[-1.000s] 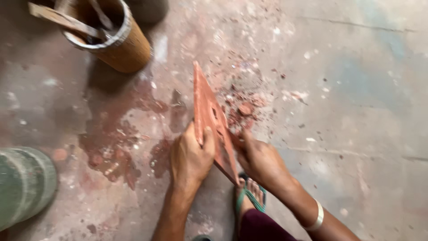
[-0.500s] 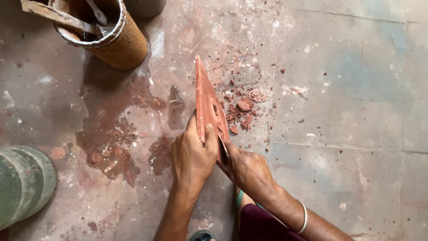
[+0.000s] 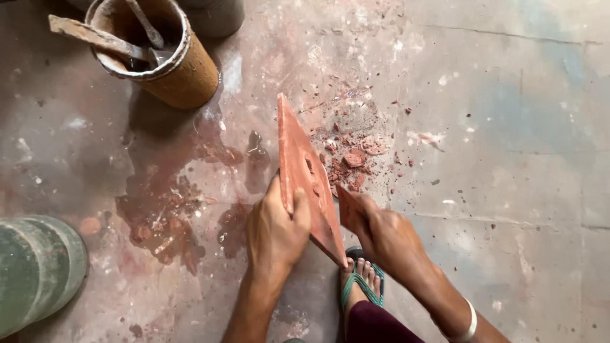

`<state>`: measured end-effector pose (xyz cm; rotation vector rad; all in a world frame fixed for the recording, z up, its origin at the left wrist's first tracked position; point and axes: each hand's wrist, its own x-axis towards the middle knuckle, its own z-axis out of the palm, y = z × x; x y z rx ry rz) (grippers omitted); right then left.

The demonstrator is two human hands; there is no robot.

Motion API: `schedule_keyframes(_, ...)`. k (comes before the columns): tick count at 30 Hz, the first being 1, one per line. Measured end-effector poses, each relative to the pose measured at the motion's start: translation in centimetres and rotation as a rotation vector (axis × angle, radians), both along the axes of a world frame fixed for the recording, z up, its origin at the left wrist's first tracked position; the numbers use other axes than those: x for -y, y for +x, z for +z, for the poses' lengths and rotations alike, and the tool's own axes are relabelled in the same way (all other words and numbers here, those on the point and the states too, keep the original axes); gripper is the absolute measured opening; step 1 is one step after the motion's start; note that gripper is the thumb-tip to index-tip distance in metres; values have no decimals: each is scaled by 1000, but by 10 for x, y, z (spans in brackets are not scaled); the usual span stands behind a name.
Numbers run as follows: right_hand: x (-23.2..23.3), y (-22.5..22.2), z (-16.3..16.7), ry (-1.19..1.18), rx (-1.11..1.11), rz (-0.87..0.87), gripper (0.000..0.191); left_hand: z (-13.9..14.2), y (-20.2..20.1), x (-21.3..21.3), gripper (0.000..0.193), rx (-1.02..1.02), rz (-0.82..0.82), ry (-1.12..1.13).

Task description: The person scrapes reddish clay from a square tile using a small rectangular tool, repeatedly removing material and occasionally adding water from a small cup. The person works on the floor in a workshop setting with buckets and tools nearby.

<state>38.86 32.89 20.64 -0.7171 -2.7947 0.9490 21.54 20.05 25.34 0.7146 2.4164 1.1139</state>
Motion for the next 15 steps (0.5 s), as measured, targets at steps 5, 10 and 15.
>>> schedule_keyframes(5,21,-20,34,93,-159,152,41,-12,4,-6,43,269,-24,-243)
schedule_keyframes(10,2,-59,52,-26,416,70,26,-18,11,-4,42,-243,-81,80)
schedule_keyframes(15,-3,-22,68,47,63,67,27,-23,8,-2,33,156,-54,-149)
